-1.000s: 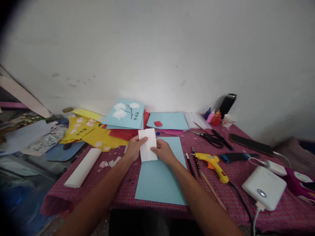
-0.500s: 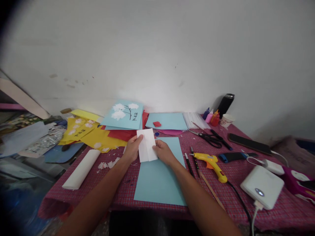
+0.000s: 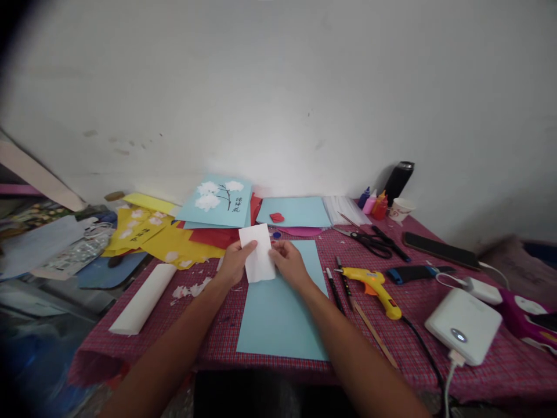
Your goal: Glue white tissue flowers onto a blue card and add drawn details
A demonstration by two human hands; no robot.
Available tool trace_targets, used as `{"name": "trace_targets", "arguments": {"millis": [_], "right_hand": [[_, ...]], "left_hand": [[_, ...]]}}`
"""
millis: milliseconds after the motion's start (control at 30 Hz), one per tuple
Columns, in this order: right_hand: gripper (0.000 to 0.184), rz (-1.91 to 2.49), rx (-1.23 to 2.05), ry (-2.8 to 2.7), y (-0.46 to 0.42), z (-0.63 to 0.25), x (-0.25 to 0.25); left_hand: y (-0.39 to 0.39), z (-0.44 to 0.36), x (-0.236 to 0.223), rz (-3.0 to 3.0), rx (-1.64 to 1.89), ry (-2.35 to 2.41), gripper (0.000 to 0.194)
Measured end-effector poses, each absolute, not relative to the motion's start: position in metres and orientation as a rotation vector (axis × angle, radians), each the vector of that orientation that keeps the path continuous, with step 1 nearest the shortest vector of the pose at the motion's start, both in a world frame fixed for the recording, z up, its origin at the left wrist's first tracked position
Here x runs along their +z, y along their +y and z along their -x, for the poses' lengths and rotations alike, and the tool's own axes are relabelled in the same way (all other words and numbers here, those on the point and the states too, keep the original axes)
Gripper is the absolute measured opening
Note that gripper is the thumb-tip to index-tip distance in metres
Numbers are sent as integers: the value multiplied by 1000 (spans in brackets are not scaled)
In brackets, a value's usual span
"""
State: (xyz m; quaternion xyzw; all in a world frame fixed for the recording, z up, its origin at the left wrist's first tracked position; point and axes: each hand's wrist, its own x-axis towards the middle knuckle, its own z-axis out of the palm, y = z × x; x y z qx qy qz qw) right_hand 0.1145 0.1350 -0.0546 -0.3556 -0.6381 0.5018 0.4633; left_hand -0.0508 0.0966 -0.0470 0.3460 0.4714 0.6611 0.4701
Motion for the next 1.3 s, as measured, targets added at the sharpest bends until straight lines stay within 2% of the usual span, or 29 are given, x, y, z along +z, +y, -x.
{"name": "trace_targets", "arguments": {"millis": [133, 300, 467, 567, 1000, 1300], "right_hand": [[23, 907, 1031, -1560, 127, -116, -50], [45, 844, 990, -1761, 115, -107, -49], [21, 917, 1005, -1650, 124, -110, -50], [23, 979, 1007, -1562, 132, -116, -50], [27, 954, 1277, -1359, 147, -122, -58], [37, 896, 1429, -1280, 145, -123, -57]], "left_hand": [[96, 51, -48, -889, 1638, 1191, 46], [93, 47, -47, -1019, 1568, 1203, 42], [92, 46, -49, -1046, 1529, 1219, 43], [96, 49, -51, -1003, 1552, 1229, 45], [101, 60, -54, -897, 1678, 1257, 47], [97, 61, -45, -922, 1609, 1202, 47]]}}
